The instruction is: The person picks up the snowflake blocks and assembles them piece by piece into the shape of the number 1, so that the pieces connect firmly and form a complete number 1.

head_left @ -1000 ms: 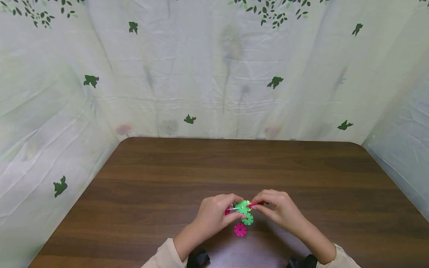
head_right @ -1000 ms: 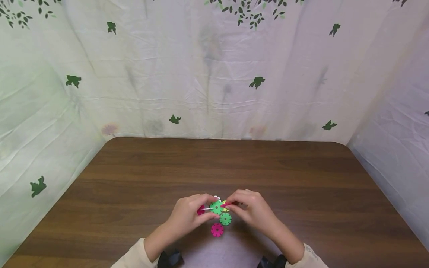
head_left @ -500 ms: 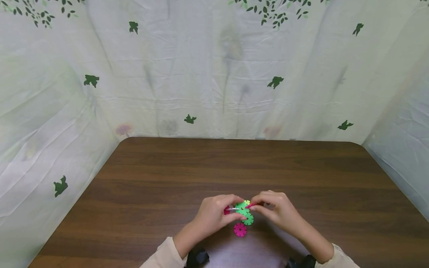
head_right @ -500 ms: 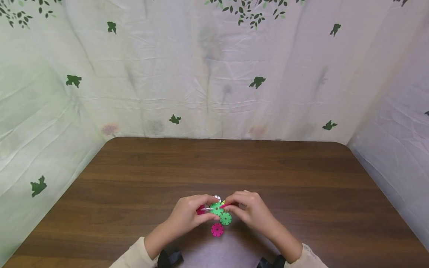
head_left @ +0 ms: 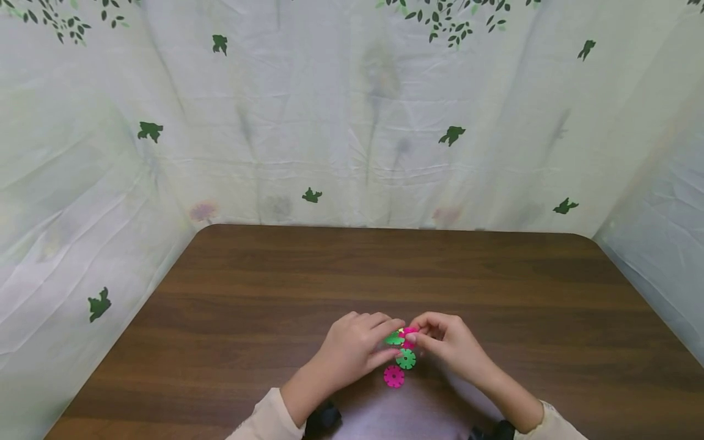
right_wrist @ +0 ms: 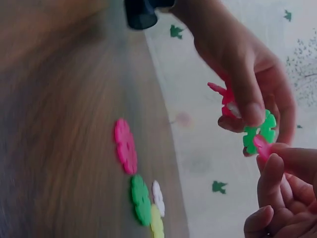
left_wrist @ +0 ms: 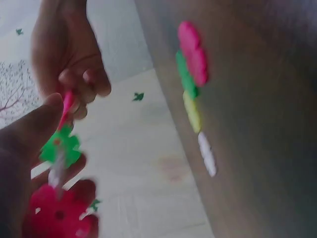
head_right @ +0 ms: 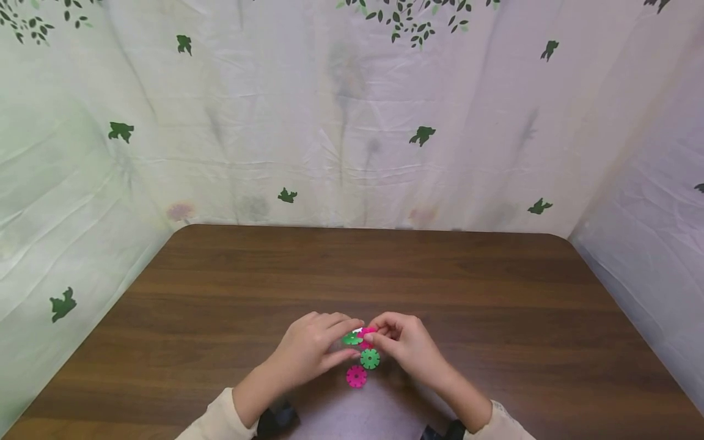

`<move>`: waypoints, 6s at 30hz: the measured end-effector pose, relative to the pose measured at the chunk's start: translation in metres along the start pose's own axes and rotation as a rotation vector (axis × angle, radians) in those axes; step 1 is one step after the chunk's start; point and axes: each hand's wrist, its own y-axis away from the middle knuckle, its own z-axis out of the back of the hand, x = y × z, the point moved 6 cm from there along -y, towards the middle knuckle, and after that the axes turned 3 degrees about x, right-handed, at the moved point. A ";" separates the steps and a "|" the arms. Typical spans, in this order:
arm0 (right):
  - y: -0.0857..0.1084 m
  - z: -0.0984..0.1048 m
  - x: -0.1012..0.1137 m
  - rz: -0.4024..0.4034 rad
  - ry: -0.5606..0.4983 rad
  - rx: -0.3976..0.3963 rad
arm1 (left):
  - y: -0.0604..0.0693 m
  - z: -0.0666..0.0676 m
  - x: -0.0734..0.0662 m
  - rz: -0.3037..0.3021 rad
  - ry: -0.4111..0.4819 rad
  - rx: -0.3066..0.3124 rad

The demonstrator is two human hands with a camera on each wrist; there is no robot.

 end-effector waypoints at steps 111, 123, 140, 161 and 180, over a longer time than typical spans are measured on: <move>-0.006 0.012 0.028 0.399 -0.045 0.016 | -0.002 0.018 0.008 0.082 0.220 -0.092; -0.006 0.008 0.020 0.419 0.012 0.015 | -0.001 0.013 0.008 0.053 0.213 -0.070; -0.007 0.003 0.011 0.144 -0.130 0.063 | -0.002 0.010 0.004 0.039 0.117 -0.017; -0.014 0.012 -0.018 0.042 -0.050 0.009 | 0.001 0.023 0.021 0.139 0.074 -0.195; -0.013 0.001 -0.067 -0.027 0.401 0.178 | 0.008 0.042 0.054 0.320 0.010 -0.251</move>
